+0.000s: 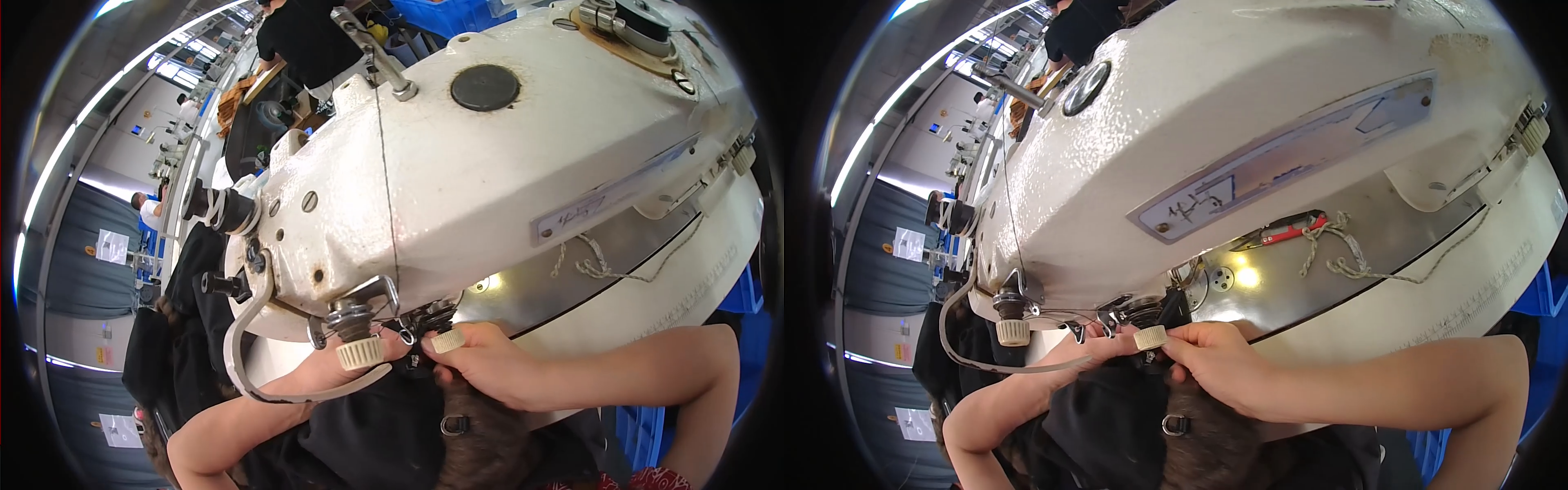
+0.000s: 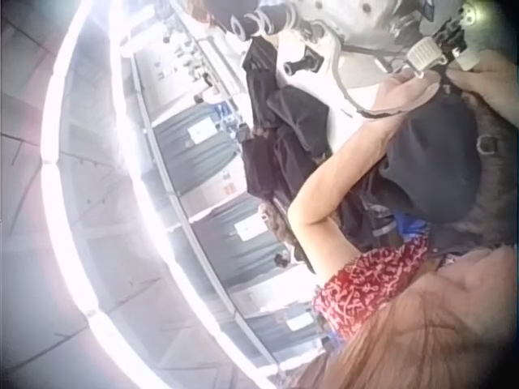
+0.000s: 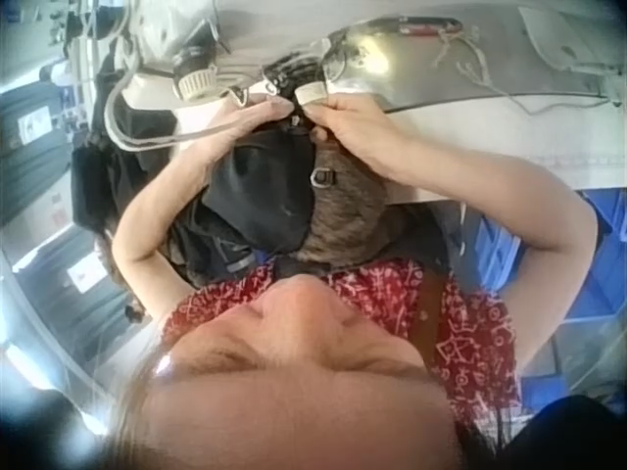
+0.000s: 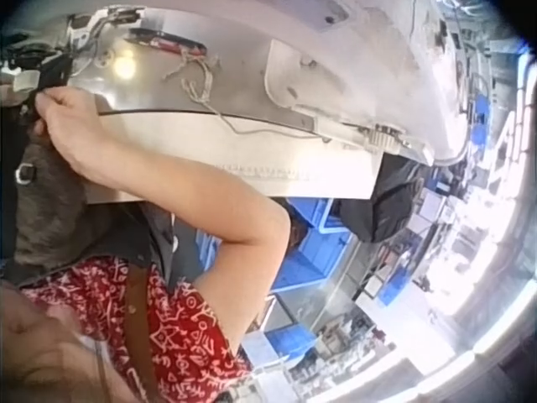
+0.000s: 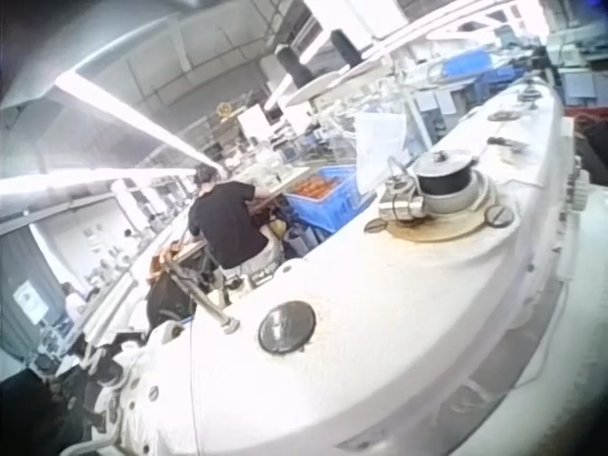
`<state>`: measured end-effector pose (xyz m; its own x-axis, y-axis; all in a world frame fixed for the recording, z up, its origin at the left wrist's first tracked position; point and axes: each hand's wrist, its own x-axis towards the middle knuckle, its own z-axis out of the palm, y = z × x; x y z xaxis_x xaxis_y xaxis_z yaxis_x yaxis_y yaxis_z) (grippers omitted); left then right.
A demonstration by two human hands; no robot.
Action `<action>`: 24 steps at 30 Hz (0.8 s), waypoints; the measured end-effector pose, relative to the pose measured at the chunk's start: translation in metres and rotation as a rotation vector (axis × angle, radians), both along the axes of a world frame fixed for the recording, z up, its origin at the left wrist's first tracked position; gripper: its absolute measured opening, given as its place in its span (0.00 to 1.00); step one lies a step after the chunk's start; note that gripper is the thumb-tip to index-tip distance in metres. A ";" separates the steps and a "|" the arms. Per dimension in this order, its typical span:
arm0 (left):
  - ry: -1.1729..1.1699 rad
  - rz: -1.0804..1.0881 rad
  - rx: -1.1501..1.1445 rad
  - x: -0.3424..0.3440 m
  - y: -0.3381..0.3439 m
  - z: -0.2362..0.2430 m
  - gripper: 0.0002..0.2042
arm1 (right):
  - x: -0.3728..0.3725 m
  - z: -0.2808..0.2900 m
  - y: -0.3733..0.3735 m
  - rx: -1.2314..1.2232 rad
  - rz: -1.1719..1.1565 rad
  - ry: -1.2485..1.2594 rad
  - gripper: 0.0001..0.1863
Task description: Sewing a fur lining onto a black garment using an industrial sewing machine.
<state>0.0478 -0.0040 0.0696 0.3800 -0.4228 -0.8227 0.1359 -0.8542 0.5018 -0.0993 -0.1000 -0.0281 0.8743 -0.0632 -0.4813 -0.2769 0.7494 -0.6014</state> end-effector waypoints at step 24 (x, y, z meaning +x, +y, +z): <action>-0.146 -0.090 -0.140 -0.013 0.000 -0.003 0.09 | -0.007 0.010 -0.014 -0.642 -0.009 -0.088 0.15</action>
<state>0.0347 -0.0043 0.0661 0.4468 -0.5663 -0.6926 -0.0207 -0.7805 0.6248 -0.1066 -0.1144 -0.0185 0.9067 -0.3223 -0.2719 -0.2016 0.2352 -0.9508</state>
